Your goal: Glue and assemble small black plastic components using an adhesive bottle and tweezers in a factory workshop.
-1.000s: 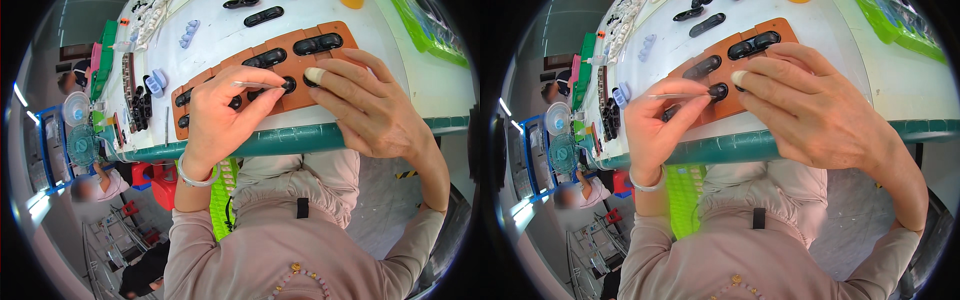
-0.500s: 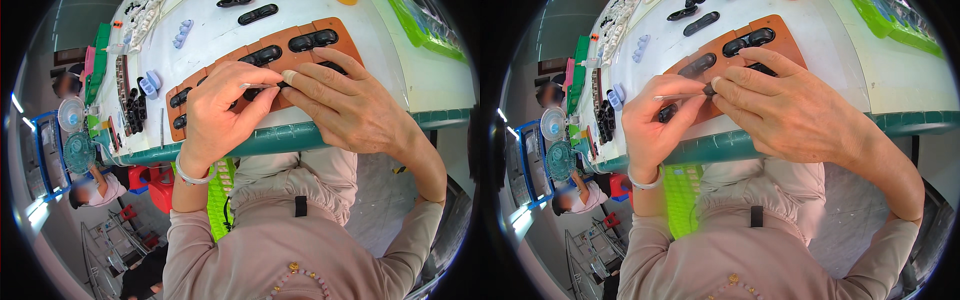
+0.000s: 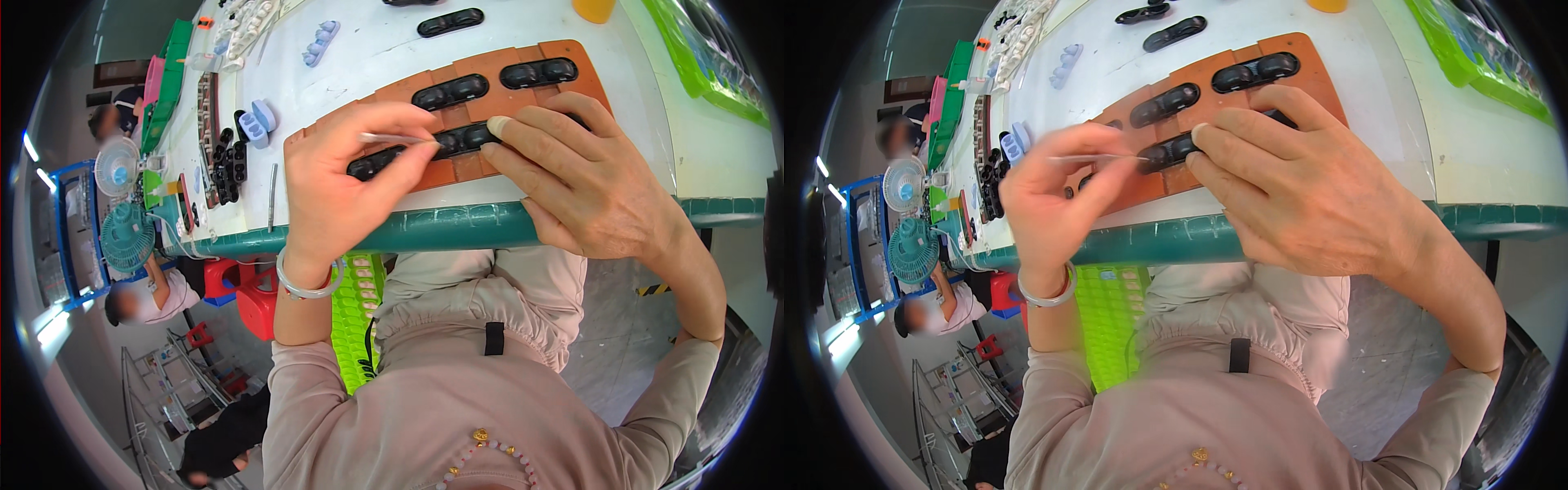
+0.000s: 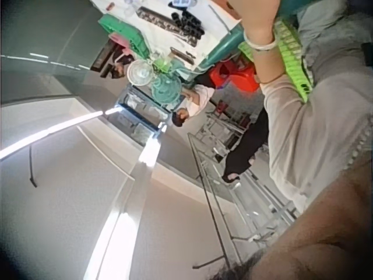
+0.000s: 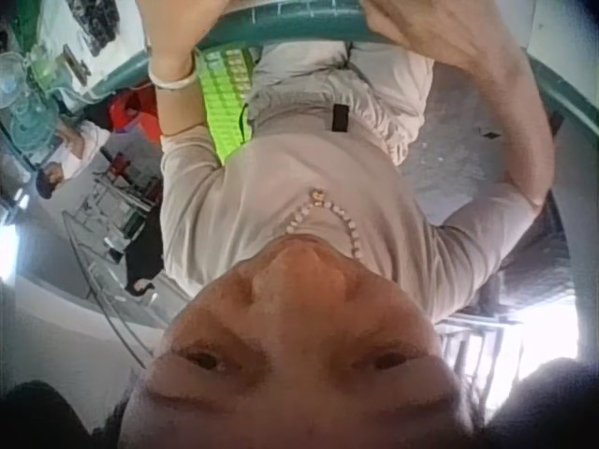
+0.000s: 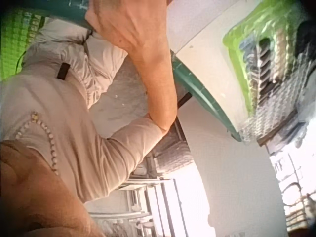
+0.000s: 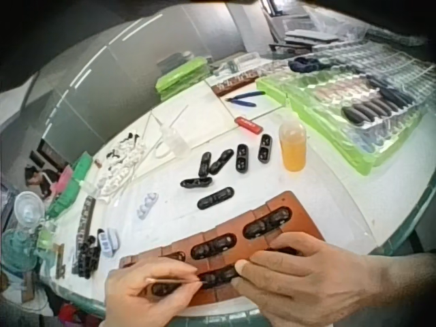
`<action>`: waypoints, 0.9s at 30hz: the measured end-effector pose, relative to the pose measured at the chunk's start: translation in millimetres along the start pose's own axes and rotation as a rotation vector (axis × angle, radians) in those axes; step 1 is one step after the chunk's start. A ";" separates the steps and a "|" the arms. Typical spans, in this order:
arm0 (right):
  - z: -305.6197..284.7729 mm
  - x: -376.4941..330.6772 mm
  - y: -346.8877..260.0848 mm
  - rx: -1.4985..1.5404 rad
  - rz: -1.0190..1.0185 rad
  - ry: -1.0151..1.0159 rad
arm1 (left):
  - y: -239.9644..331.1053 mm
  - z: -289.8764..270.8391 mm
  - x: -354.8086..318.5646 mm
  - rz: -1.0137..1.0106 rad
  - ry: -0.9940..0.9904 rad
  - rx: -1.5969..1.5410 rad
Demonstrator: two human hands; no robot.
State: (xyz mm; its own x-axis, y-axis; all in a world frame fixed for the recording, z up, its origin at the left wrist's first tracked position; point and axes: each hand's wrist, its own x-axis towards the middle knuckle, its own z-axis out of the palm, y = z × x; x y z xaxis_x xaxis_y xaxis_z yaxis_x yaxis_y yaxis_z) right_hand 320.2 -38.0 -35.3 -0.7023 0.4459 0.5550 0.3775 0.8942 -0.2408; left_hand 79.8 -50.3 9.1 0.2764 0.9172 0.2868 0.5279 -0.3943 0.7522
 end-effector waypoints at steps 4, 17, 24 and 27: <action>6.1 2.9 -8.4 -0.031 -0.016 0.002 | -1.5 4.7 -3.7 0.017 -0.032 0.108; 21.6 10.6 -16.2 -0.065 0.016 -0.026 | -9.6 1.9 5.0 0.362 -0.050 0.249; 22.5 8.5 -16.0 -0.086 0.018 -0.071 | -6.2 -2.7 -4.2 0.111 -0.072 0.166; 20.9 8.2 -16.7 -0.117 0.014 -0.084 | -8.6 -2.4 -3.7 0.191 -0.071 0.214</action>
State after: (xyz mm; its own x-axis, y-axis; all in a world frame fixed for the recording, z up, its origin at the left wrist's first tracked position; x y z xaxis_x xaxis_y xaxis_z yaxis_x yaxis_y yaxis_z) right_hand 295.5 -48.5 -43.4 -0.7429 0.4644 0.4822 0.4517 0.8793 -0.1511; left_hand 72.4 -50.2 3.0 0.4387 0.8221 0.3628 0.6160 -0.5691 0.5446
